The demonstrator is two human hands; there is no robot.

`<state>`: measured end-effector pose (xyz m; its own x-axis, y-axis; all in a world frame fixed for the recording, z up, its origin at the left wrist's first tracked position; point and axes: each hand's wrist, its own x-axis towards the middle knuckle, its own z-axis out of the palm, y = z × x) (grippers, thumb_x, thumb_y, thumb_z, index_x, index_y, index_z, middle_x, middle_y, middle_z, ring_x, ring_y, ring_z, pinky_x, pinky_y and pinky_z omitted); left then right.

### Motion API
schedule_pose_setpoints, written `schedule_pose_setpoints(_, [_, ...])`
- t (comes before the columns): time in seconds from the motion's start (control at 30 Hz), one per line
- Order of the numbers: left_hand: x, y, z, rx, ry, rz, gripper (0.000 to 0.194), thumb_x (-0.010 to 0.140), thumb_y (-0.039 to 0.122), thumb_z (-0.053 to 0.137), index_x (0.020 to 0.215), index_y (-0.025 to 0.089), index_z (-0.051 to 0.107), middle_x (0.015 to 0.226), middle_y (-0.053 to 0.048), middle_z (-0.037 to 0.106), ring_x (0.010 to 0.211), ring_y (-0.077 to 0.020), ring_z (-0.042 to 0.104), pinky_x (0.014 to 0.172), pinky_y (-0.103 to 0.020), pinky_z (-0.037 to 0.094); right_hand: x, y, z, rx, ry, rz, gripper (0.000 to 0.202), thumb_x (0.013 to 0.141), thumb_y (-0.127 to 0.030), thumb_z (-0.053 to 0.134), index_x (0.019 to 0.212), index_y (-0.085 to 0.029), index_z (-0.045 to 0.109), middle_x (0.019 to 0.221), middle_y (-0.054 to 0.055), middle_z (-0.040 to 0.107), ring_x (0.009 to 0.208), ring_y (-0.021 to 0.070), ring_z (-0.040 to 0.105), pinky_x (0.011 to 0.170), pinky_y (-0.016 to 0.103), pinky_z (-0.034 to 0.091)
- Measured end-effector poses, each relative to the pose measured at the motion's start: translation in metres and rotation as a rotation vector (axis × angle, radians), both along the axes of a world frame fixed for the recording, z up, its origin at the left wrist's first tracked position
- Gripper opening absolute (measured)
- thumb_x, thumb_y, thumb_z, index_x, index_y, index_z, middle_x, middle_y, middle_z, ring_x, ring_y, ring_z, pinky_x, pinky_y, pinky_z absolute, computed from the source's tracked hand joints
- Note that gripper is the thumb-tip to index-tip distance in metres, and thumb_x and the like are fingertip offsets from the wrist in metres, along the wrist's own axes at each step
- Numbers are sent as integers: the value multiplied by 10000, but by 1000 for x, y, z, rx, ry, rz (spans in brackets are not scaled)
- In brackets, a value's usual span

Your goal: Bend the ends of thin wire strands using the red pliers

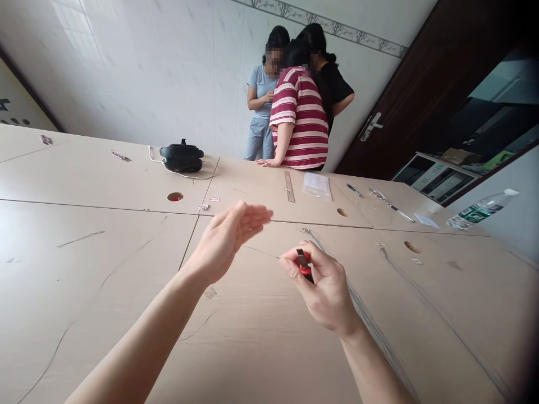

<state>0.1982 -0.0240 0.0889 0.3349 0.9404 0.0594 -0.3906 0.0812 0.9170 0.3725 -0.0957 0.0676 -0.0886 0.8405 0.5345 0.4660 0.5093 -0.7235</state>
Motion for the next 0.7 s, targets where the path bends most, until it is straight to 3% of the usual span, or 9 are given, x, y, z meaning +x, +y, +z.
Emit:
schedule_pose_setpoints(0.13, [-1, -6, -2, 37, 258, -347, 433, 970, 486, 481, 946, 117, 706, 1031, -138, 749, 999, -246, 698, 970, -398, 503, 1, -1, 2, 16, 14, -7, 133, 914, -156, 573, 800, -221, 548, 697, -39, 475, 646, 114, 458, 608, 249, 382])
schedule_pose_setpoints(0.23, [-3, -9, 1, 23, 352, -539, 508, 981, 534, 413, 900, 111, 682, 893, -141, 754, 844, -232, 724, 820, -370, 556, 4, -2, 2, 19, 19, -27, 118, 919, -171, 583, 815, -220, 558, 702, -41, 494, 628, 106, 454, 598, 243, 380])
schedule_pose_setpoints(0.37, [-8, -9, 5, 4, 391, -679, 514, 973, 561, 403, 861, 125, 651, 795, -119, 744, 686, -206, 717, 681, -329, 559, 8, -2, 2, 43, 27, -46, 109, 923, -172, 588, 830, -222, 564, 712, -44, 506, 621, 98, 447, 595, 239, 374])
schedule_pose_setpoints(0.53, [-12, -8, 5, -16, 371, -885, 525, 992, 526, 378, 868, 115, 681, 848, -151, 759, 725, -203, 728, 727, -325, 569, 9, -2, 2, 57, 65, -68, 125, 927, -188, 595, 815, -222, 552, 705, -50, 490, 619, 94, 427, 600, 236, 368])
schedule_pose_setpoints(0.7, [-18, -8, -5, -37, 353, -1033, 495, 998, 500, 385, 898, 124, 692, 869, -158, 771, 742, -199, 742, 670, -274, 569, 9, -1, 2, 57, 87, -70, 131, 930, -186, 593, 813, -223, 548, 683, -57, 449, 606, 95, 380, 580, 236, 344])
